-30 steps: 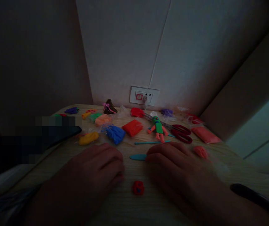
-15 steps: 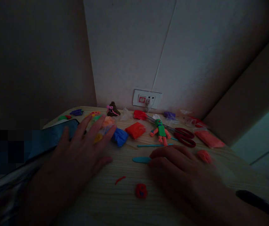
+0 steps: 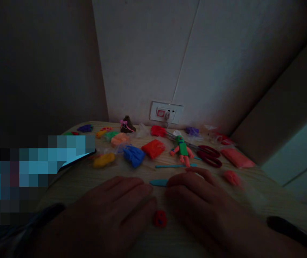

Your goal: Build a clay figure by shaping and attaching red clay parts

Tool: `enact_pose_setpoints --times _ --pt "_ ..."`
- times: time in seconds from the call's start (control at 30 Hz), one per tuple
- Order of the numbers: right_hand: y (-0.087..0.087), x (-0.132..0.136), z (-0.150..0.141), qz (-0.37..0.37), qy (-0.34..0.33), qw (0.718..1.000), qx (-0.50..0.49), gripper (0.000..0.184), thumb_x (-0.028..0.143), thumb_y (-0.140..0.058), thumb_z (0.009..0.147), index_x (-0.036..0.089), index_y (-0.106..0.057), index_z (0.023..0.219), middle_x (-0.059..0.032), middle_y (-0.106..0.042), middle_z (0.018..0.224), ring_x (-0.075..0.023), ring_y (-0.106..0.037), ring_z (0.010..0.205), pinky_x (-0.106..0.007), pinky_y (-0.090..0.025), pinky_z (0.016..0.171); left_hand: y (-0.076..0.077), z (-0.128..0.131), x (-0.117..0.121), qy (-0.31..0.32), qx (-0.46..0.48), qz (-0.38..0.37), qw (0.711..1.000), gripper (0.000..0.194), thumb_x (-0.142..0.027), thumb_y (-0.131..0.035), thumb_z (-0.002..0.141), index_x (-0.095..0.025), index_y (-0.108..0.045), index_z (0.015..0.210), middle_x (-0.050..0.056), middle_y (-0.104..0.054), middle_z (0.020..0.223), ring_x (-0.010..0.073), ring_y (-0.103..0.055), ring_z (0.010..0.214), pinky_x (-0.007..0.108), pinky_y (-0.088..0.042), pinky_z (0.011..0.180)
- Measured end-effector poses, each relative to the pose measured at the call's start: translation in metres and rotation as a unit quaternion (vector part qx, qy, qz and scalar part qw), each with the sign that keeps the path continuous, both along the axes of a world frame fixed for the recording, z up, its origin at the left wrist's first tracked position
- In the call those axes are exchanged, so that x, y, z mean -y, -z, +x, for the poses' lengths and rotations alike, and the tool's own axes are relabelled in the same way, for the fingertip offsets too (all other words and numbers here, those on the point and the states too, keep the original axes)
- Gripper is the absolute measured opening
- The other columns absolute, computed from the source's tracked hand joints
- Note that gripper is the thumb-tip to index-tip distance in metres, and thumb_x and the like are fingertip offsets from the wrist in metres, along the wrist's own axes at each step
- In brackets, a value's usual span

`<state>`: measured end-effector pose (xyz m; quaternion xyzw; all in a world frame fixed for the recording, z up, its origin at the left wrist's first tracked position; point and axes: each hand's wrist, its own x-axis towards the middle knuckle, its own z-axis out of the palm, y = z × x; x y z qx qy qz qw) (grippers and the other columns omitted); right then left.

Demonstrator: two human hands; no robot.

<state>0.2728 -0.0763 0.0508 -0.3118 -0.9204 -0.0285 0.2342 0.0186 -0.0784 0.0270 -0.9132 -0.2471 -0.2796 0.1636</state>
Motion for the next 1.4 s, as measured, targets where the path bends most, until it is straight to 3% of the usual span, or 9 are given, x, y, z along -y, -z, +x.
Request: enact_pose_setpoints --times 0.1,0.23,0.37,0.57,0.7,0.83,0.9,1.07,1.4 --pt "0.001 -0.003 0.0 0.023 -0.006 0.999 -0.027 0.033 0.008 -0.047 0.109 0.02 -0.072 0.092 -0.0021 -0.078 0.094 -0.0159 -0.072 0.084 -0.028 -0.057 0.085 -0.001 0.002 0.001 0.016 -0.001 -0.002 1.0 0.067 -0.018 -0.01 0.12 -0.024 -0.072 0.095 -0.005 -0.077 0.093 0.0149 -0.067 0.084 0.026 -0.046 0.086" --pt "0.0 -0.002 0.002 -0.012 -0.004 1.0 0.005 0.029 0.005 -0.051 0.107 0.021 -0.071 0.093 -0.001 -0.078 0.097 -0.0149 -0.072 0.088 -0.029 -0.057 0.093 0.0 0.003 -0.001 0.018 0.006 0.006 1.0 0.071 -0.015 -0.006 0.119 -0.025 -0.07 0.089 -0.006 -0.074 0.084 0.0146 -0.063 0.079 0.026 -0.045 0.083" --pt "0.001 0.001 0.003 -0.022 0.002 1.0 0.008 0.025 0.003 -0.056 0.103 0.021 -0.072 0.095 0.0 -0.077 0.098 -0.014 -0.072 0.089 -0.028 -0.057 0.091 0.001 0.001 0.0 -0.002 0.007 0.0 1.0 0.059 -0.02 -0.017 0.12 -0.026 -0.07 0.095 -0.005 -0.076 0.089 0.016 -0.064 0.082 0.026 -0.047 0.086" --pt "0.005 0.0 0.004 -0.032 -0.004 0.999 0.009 0.028 0.002 -0.053 0.101 0.021 -0.071 0.093 -0.0014 -0.076 0.097 -0.016 -0.071 0.088 -0.03 -0.056 0.09 0.001 -0.006 -0.006 0.021 0.066 -0.162 0.984 0.04 -0.002 -0.039 0.102 -0.029 -0.069 0.104 -0.008 -0.075 0.091 0.0107 -0.071 0.076 0.02 -0.05 0.071" --pt "0.008 -0.002 0.003 -0.021 -0.014 1.0 -0.011 0.028 0.003 -0.052 0.103 0.022 -0.071 0.094 -0.0016 -0.076 0.096 -0.0167 -0.069 0.087 -0.031 -0.056 0.09 -0.001 -0.008 -0.008 0.02 0.119 -0.233 0.965 0.037 -0.006 -0.046 0.102 -0.03 -0.073 0.102 -0.01 -0.075 0.091 0.0075 -0.072 0.076 0.015 -0.05 0.073" --pt "0.008 -0.002 0.002 -0.041 -0.008 0.999 0.009 0.023 0.003 -0.06 0.1 0.02 -0.072 0.092 -0.0001 -0.075 0.095 -0.0163 -0.068 0.087 -0.031 -0.055 0.092 -0.004 -0.008 -0.006 -0.024 0.107 -0.313 0.943 0.027 -0.013 -0.057 0.102 -0.032 -0.076 0.102 -0.01 -0.074 0.092 0.0096 -0.071 0.079 0.016 -0.051 0.074" --pt "0.004 -0.002 0.002 -0.051 -0.007 0.998 0.021 0.021 0.002 -0.062 0.099 0.019 -0.072 0.093 -0.0004 -0.076 0.098 -0.0161 -0.068 0.088 -0.03 -0.054 0.092 -0.005 -0.008 -0.006 -0.011 0.094 -0.331 0.939 0.027 -0.011 -0.058 0.099 -0.031 -0.076 0.1 -0.01 -0.074 0.094 0.009 -0.07 0.078 0.016 -0.05 0.072" --pt "-0.002 0.0 0.0 -0.039 -0.001 0.999 0.008 0.021 0.002 -0.062 0.1 0.019 -0.071 0.093 -0.0002 -0.076 0.097 -0.0158 -0.068 0.087 -0.03 -0.054 0.094 -0.003 -0.007 -0.009 0.028 0.106 -0.316 0.943 0.037 -0.011 -0.048 0.104 -0.033 -0.077 0.099 -0.011 -0.074 0.096 0.0073 -0.069 0.078 0.014 -0.048 0.074" --pt "-0.007 0.007 0.004 -0.066 -0.015 0.998 -0.001 0.025 0.002 -0.056 0.103 0.021 -0.071 0.099 -0.0008 -0.077 0.097 -0.0151 -0.071 0.09 -0.027 -0.059 0.09 -0.003 -0.009 -0.011 -0.03 0.105 -0.294 0.95 0.027 -0.009 -0.052 0.095 -0.027 -0.07 0.086 -0.005 -0.073 0.093 0.0145 -0.068 0.081 0.023 -0.05 0.073"
